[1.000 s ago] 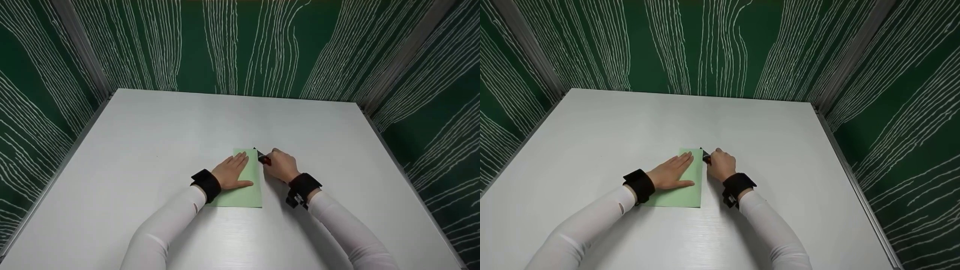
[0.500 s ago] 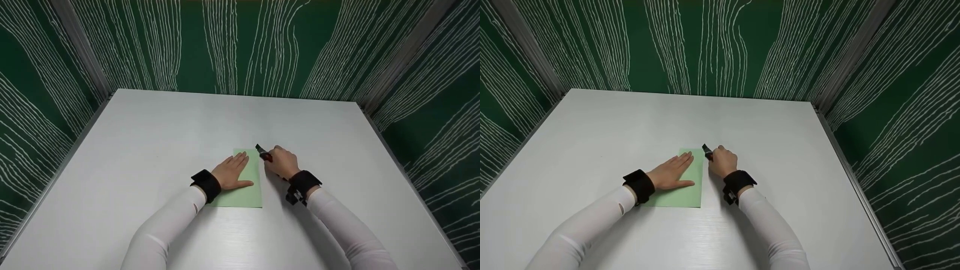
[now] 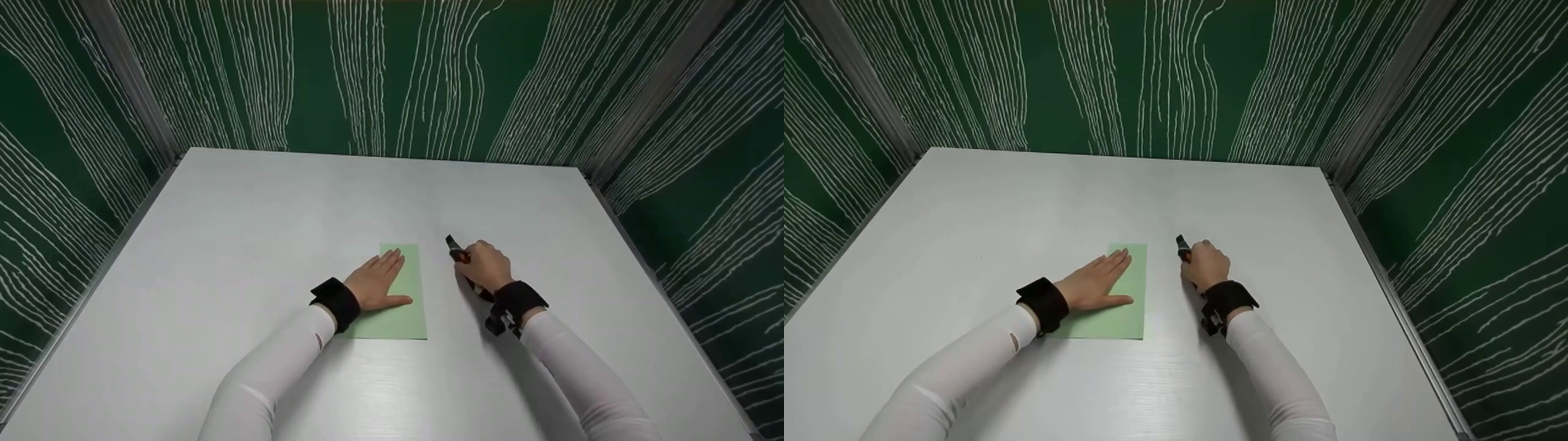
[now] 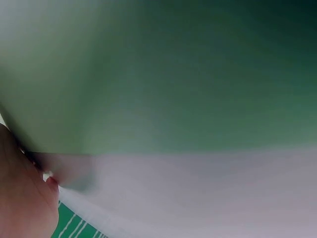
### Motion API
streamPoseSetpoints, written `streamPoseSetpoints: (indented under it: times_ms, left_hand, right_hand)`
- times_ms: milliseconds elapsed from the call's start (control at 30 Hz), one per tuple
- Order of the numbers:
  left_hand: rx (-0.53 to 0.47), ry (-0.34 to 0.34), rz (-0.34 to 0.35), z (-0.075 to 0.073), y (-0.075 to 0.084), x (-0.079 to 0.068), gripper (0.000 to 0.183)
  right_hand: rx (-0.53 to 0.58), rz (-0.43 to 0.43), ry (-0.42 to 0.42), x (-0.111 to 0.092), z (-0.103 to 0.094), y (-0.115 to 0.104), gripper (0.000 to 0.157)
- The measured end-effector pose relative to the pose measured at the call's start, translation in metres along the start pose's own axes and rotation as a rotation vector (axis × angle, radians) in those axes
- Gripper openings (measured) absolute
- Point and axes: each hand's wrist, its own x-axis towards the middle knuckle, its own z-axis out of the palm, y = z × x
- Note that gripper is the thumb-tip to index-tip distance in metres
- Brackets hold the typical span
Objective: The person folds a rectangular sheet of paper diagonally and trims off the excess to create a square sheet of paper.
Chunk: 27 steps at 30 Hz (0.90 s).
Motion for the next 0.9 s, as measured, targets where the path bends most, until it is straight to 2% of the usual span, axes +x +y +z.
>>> streamPoseSetpoints:
  times_ms: [233, 533, 733, 900]
  left_hand:
    - [-0.003, -0.005, -0.002, 0.001, -0.002, 0.002, 0.093]
    - [-0.014, -0.001, 0.011, 0.001, -0.002, -0.001, 0.092]
    - [-0.019, -0.002, 0.014, 0.002, -0.002, 0.000, 0.094]
    - [-0.019, 0.000, 0.018, 0.001, -0.001, 0.000, 0.094]
  right_hand:
    - [0.039, 0.110, -0.004, -0.005, -0.019, 0.049, 0.022]
    - [0.005, 0.185, 0.029, -0.015, -0.041, 0.102, 0.027]
    - [0.004, 0.241, 0.026, -0.022, -0.049, 0.121, 0.031]
    - [0.003, 0.256, 0.029, -0.025, -0.052, 0.126, 0.031]
